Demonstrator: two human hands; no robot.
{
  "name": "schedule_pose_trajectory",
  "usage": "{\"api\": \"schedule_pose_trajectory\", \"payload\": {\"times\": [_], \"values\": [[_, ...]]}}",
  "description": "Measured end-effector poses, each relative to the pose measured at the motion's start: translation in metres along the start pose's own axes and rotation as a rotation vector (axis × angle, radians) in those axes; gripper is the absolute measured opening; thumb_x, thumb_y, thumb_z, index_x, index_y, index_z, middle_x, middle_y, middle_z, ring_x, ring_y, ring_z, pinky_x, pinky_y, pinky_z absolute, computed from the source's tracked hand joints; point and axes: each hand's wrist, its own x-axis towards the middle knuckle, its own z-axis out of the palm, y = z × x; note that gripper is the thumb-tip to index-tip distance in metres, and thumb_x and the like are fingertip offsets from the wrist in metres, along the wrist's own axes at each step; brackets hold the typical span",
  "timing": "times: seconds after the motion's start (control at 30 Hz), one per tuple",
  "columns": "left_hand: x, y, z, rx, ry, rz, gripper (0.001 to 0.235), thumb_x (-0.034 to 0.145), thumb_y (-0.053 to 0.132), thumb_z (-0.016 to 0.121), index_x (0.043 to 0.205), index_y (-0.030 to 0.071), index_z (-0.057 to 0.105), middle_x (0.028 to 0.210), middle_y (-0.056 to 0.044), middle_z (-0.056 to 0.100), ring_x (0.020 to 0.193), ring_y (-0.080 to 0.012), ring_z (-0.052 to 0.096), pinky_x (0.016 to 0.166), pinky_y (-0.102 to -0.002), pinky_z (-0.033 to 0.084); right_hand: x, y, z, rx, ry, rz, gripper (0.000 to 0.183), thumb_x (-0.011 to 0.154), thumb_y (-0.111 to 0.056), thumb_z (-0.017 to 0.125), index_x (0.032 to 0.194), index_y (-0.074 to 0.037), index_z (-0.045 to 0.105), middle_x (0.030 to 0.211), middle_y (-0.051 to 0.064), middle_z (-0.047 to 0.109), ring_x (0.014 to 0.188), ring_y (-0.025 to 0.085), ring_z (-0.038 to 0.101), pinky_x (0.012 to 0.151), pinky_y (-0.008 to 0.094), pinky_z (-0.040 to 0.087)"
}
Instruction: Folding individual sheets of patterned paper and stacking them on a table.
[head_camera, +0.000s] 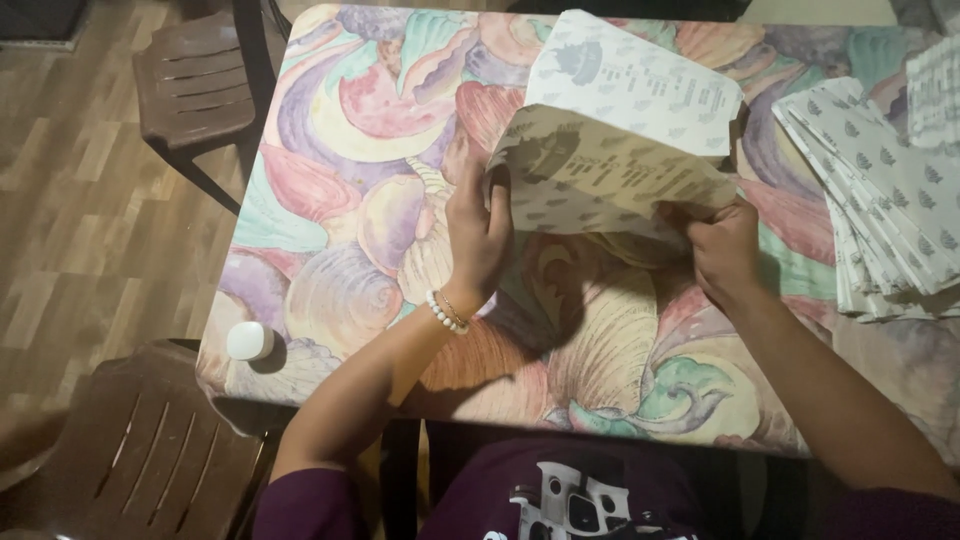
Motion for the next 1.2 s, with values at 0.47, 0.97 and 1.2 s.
{"api": "schedule_pose_trajectory", "payload": {"times": [0.47, 0.97, 1.2], "values": [[0.006, -0.009, 0.001, -0.013, 0.032, -0.003, 0.023, 0.094, 0.006, 0.053, 0.115, 0.009, 0.062, 0.098, -0.014, 0.067, 0.100, -0.0367, 0.069, 0.091, -0.046, 0.053, -0.008, -0.027, 0.012, 0.000, 0.034, -0.041, 0.030, 0.082, 0.004, 0.090, 0.106, -0.003, 0.074, 0.093, 0.009, 0.072, 0.091, 0.015, 0.072, 0.080, 0.032, 0.062], [0.004, 0.001, 0.001, 0.059, -0.025, -0.051, 0.016, 0.097, 0.006, 0.050, 0.109, 0.007, 0.059, 0.093, -0.007, 0.066, 0.072, -0.0194, 0.058, 0.062, -0.031, 0.043, 0.020, -0.074, 0.011, -0.288, -0.074, -0.729, 0.038, 0.107, -0.016, 0.074, 0.131, 0.011, 0.060, 0.124, 0.023, 0.060, 0.117, 0.033, 0.062, 0.108, 0.043, 0.058], [0.004, 0.002, 0.000, 0.066, -0.034, -0.053, 0.016, 0.096, 0.007, 0.049, 0.108, 0.009, 0.060, 0.090, -0.005, 0.067, 0.069, -0.0181, 0.055, 0.061, -0.032, 0.041, 0.015, -0.102, 0.060, -0.575, -0.193, -1.042, 0.021, 0.102, 0.007, 0.079, 0.118, 0.016, 0.070, 0.106, 0.029, 0.068, 0.100, 0.039, 0.066, 0.089, 0.045, 0.061]]}}
